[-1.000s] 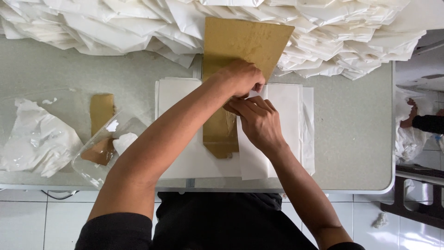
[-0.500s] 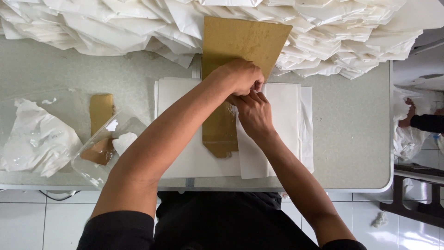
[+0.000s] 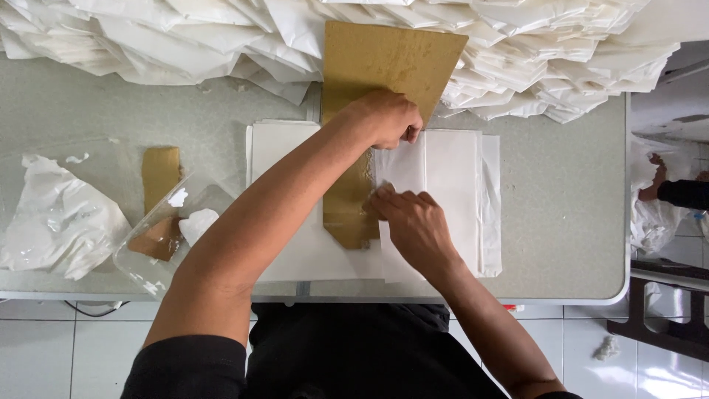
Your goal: The person applies a white paste to a brown cardboard template using a small wooden block, then places white paper sheets onto the paste and folds the template to enclose them. The person repeats this process to assemble multiple paper packs.
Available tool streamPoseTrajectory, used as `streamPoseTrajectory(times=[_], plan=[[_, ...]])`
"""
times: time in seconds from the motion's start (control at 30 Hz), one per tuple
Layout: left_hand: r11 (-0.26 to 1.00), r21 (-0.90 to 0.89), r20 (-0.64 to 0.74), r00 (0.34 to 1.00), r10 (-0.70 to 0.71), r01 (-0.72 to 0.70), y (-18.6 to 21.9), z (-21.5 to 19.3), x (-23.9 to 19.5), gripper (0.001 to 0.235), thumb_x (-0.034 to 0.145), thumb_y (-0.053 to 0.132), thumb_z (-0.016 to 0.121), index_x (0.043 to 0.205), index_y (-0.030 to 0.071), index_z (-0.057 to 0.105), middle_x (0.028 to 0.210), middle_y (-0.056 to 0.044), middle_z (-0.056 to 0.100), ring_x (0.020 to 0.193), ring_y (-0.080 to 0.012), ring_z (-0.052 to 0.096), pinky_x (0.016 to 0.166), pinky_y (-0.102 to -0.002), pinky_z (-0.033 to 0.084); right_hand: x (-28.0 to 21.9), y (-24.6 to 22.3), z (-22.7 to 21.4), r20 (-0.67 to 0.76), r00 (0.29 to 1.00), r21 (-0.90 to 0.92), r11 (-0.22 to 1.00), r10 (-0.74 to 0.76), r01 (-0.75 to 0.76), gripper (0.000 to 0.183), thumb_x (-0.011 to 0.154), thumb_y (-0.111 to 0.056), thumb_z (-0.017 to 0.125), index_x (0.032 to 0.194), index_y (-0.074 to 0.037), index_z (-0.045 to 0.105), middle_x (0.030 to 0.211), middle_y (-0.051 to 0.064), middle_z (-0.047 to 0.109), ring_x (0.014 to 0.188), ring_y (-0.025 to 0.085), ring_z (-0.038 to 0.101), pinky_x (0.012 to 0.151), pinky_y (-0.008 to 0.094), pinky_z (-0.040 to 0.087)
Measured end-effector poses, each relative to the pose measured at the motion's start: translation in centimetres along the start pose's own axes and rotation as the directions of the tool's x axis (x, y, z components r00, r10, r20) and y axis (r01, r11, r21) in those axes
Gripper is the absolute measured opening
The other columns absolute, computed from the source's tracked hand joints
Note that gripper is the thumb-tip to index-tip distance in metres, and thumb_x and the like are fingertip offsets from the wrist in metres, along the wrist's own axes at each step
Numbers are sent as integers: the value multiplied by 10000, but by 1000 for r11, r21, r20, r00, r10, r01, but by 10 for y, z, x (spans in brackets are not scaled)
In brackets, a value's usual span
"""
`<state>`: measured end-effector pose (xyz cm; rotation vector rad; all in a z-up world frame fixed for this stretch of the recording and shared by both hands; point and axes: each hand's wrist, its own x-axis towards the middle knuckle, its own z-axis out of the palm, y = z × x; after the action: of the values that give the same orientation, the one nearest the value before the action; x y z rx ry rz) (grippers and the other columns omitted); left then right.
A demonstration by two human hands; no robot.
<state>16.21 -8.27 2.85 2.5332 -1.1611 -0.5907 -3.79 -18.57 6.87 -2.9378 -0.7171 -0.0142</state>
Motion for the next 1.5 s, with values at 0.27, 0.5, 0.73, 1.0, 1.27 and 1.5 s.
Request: streamPoseTrajectory(times=[0.27,0.5,0.73,1.0,1.27,1.5], plan=[[1000,4,16,1000,25,-26,3,-5,-5,334,749,-17,793,958,244,786,936,16,788,942,-260,755,903,-461,597,-9,-9,-26,338,941,-9,1000,26,-24,276,977,-96,541,1084,-224,761,944,-2,787,838,190,750,817,355,568],[1000,-24,6,1000,4,-4,4,-8,-6,335,746,0,816,968,249,785,937,20,788,929,-253,758,907,-465,596,13,-2,-53,330,943,262,957,34,-126,248,957,-89,594,1087,-172,787,926,76,796,835,229,768,781,351,587],[1000,7,7,1000,9,-9,4,-6,-6,357,727,11,805,961,279,789,930,48,783,935,-249,755,906,-457,595,29,15,-14,-77,997,88,996,12,-5,304,1045,-107,513,1127,-244,772,1110,-12,776,998,170,731,740,317,578],[1000,-21,-2,1000,3,-3,3,-6,-5,359,722,-5,801,953,269,794,916,42,784,916,-254,758,892,-447,598,1,4,4,42,999,33,999,19,-21,329,972,-89,540,1154,-253,761,1139,-20,768,942,194,735,740,350,563],[999,-40,-21,1000,9,-10,3,-5,-6,348,715,-26,778,923,252,794,899,18,785,900,-272,758,877,-460,601,11,-13,-53,465,881,160,970,87,-181,243,979,-151,603,1115,-229,789,998,31,802,869,198,768,828,343,587],[1000,1,-6,1000,6,-6,6,-8,-10,356,727,-7,775,954,267,792,926,36,787,929,-263,755,887,-452,598,20,16,-23,31,994,240,965,101,-105,346,922,-53,572,1119,-250,777,984,-34,765,928,208,712,779,350,570]])
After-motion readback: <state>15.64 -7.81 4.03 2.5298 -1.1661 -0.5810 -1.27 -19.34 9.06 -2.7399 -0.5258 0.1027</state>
